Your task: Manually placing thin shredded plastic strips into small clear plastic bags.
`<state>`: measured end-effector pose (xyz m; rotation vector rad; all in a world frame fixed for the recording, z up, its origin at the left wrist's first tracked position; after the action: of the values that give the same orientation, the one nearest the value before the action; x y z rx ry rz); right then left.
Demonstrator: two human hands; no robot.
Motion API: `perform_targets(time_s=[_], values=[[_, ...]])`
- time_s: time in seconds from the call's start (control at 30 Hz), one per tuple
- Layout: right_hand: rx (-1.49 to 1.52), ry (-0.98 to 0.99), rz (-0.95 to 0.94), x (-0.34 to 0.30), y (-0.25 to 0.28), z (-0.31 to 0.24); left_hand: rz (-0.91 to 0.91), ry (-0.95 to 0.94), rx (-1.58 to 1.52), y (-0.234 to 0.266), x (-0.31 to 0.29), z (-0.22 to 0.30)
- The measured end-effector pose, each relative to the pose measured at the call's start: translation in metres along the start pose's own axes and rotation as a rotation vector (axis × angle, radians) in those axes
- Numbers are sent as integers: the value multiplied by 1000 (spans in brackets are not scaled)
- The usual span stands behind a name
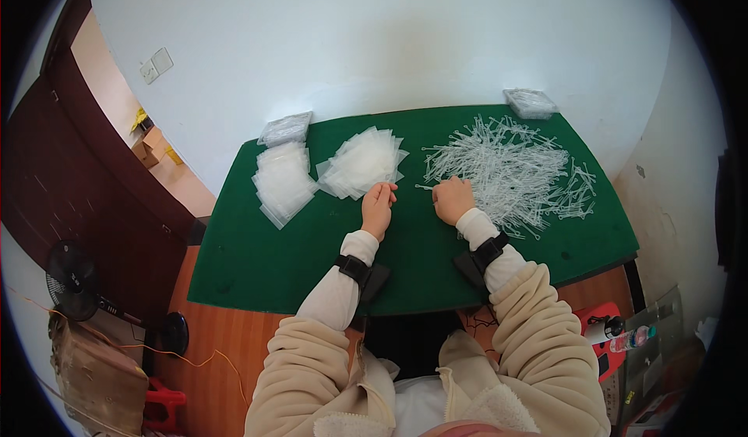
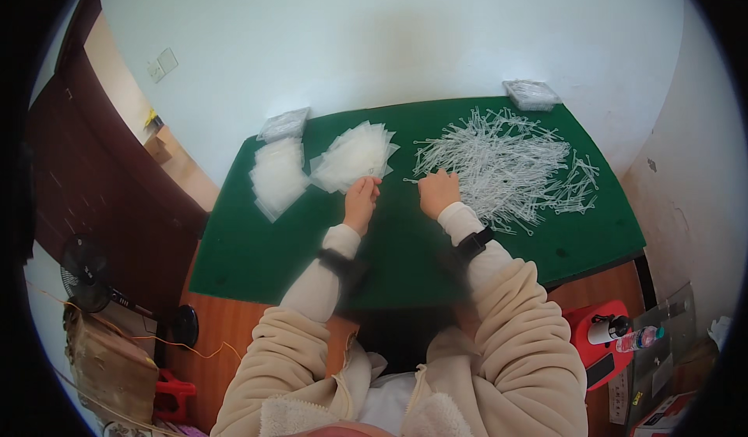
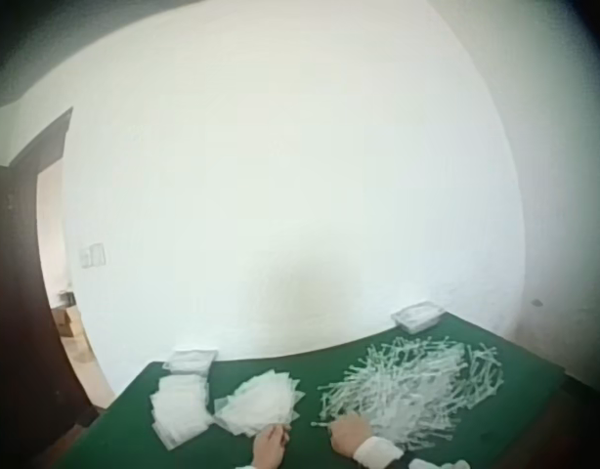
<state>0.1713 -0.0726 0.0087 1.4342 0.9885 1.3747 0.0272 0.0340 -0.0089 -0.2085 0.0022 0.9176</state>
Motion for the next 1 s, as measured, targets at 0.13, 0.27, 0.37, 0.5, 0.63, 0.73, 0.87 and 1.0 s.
perform_targets(time_s=[0.13,0.27,0.37,0.5,0.63,0.73,0.87,1.0], values=[[-33,2,55,2,0,-4,3,-16,4,1,0,0],[151,92,349,3,12,-11,37,-44,55,2,1,-1],[578,183,368,7,10,-13,56,-61,112,1,1,-2],[594,364,541,5,11,-22,-5,-20,78,-2,-3,1],[549,329,449,4,11,-21,-75,4,150,-6,-6,3],[591,277,435,3,15,-21,-213,-144,285,-11,-10,2],[610,287,488,4,14,-20,-188,-136,335,-9,-9,3],[593,102,428,3,18,-17,-35,-182,328,-2,-7,4]])
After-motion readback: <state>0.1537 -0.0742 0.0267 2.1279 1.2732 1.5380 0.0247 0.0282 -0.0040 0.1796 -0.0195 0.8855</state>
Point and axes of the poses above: each hand's wrist, its own x-axis towards the middle knuckle, its own y-axis out of the back of the hand, z = x × y, the point moved 2 cm from there along x, towards the middle knuckle, and after that the axes turned 14 degrees about y, right-handed, at the moved point
